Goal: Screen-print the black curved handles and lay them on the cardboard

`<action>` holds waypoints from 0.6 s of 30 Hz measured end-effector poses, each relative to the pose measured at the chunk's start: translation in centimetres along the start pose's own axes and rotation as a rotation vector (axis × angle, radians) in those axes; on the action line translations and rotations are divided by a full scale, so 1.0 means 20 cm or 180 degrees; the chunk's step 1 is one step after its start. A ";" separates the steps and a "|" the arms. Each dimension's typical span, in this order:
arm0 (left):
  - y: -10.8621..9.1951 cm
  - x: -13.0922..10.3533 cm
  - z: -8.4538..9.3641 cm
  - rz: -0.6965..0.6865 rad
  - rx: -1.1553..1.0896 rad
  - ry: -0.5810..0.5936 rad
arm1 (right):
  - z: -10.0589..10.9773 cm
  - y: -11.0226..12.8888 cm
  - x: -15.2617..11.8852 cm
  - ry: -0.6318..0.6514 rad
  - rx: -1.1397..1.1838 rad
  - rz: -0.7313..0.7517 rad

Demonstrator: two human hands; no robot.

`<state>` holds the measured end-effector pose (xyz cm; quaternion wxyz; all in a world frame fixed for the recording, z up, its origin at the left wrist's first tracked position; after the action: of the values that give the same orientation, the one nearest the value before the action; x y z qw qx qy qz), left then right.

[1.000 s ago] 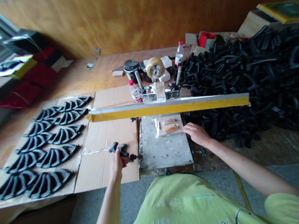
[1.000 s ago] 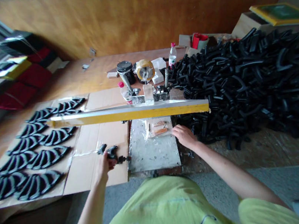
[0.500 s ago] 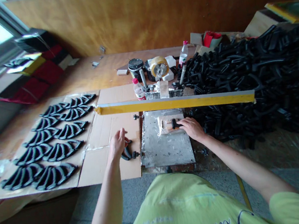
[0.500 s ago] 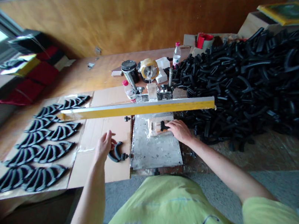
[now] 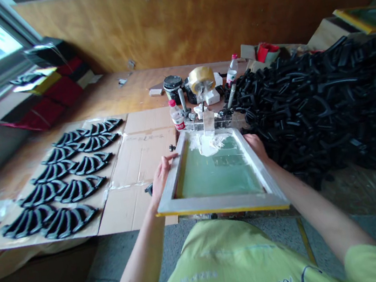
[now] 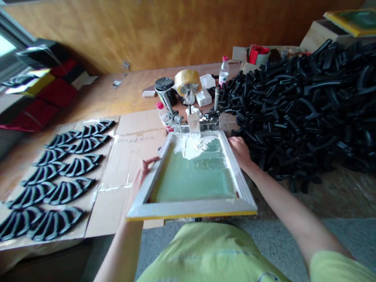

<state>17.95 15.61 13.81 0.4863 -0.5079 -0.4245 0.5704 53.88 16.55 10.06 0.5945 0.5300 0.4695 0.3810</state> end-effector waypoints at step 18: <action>0.68 0.02 -0.05 0.0595 0.0608 0.0268 | -0.72 0.08 -0.22 0.2362 -0.4031 0.2811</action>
<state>17.22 13.81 0.30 0.4946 -0.5201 -0.2984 0.6292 38.96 16.55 12.35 0.3835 0.0733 0.0828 0.9169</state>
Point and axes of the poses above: each hand's wrist, its own x-axis towards the middle knuckle, its own z-axis out of the back of the hand, y = z × x, the point moved 9 cm from there along x, towards the middle knuckle, and after that the axes turned 1 degree about x, right-handed, at the moved point
